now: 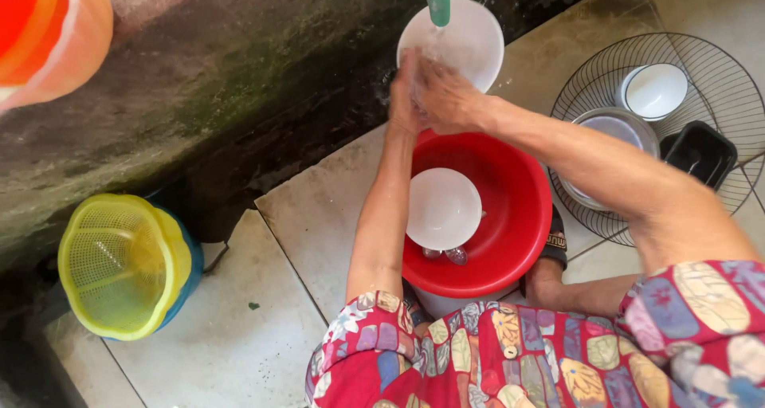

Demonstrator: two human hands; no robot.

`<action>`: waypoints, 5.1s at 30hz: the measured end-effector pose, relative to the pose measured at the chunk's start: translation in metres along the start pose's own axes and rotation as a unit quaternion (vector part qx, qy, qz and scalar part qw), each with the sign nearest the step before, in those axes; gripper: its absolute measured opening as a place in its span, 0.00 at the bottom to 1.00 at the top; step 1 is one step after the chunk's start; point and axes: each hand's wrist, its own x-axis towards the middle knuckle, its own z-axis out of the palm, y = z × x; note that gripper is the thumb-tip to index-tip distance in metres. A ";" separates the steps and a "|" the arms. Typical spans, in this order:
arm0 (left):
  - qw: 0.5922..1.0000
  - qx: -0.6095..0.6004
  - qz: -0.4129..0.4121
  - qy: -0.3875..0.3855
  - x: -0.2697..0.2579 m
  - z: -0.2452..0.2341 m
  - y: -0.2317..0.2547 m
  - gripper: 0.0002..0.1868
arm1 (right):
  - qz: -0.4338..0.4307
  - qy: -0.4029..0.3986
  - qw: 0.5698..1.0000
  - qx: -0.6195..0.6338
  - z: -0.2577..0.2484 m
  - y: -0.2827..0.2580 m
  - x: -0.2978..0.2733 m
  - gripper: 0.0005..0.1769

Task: Washing ceramic bowls and utensils with soap and water at a low-level tap.

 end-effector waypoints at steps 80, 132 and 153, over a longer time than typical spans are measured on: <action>0.909 0.161 -0.045 0.381 0.006 -0.042 0.000 0.28 | 0.368 0.034 0.632 0.681 0.019 0.037 -0.006 0.32; 0.759 0.601 0.095 0.230 -0.031 0.062 -0.020 0.31 | 0.341 -0.046 0.684 0.643 -0.001 0.117 -0.044 0.31; 0.838 0.443 -0.032 0.316 -0.051 0.081 0.018 0.33 | 0.355 -0.074 0.718 0.593 0.017 0.095 -0.010 0.26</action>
